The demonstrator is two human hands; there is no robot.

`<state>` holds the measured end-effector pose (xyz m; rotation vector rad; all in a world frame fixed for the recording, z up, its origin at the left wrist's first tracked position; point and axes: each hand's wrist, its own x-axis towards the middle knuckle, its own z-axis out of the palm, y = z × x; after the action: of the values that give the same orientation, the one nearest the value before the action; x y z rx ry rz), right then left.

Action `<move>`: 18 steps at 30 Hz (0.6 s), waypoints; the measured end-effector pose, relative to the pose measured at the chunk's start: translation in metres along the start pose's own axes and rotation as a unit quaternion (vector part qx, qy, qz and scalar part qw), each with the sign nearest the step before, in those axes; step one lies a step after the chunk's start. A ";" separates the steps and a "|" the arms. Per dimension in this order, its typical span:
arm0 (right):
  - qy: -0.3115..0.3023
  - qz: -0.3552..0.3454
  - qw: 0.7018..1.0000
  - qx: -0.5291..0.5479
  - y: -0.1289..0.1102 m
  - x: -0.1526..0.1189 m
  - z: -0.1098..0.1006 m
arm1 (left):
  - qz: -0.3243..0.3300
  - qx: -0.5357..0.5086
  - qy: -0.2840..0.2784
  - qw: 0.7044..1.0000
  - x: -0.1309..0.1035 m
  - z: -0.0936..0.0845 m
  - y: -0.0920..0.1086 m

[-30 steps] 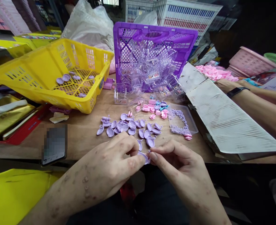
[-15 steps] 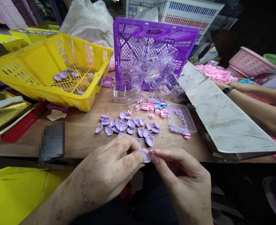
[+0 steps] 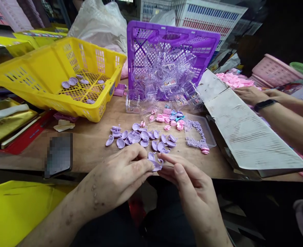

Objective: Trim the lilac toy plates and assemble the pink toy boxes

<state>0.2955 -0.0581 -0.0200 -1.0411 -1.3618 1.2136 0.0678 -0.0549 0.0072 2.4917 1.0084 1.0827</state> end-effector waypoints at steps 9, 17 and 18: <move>-0.075 -0.052 0.995 -0.046 -0.010 0.020 -0.004 | -0.065 -0.129 0.015 0.989 -0.002 0.003 -0.021; -0.083 0.049 0.995 -0.009 -0.010 0.041 0.002 | -0.017 0.001 0.033 0.999 0.001 0.011 -0.020; -0.080 0.038 0.996 -0.025 -0.011 0.042 0.001 | -0.006 0.030 0.033 0.999 0.001 0.011 -0.018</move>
<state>0.2889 -0.0186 -0.0039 -1.0584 -1.4936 1.3488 0.0672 -0.0407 -0.0084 2.5089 1.0886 1.1556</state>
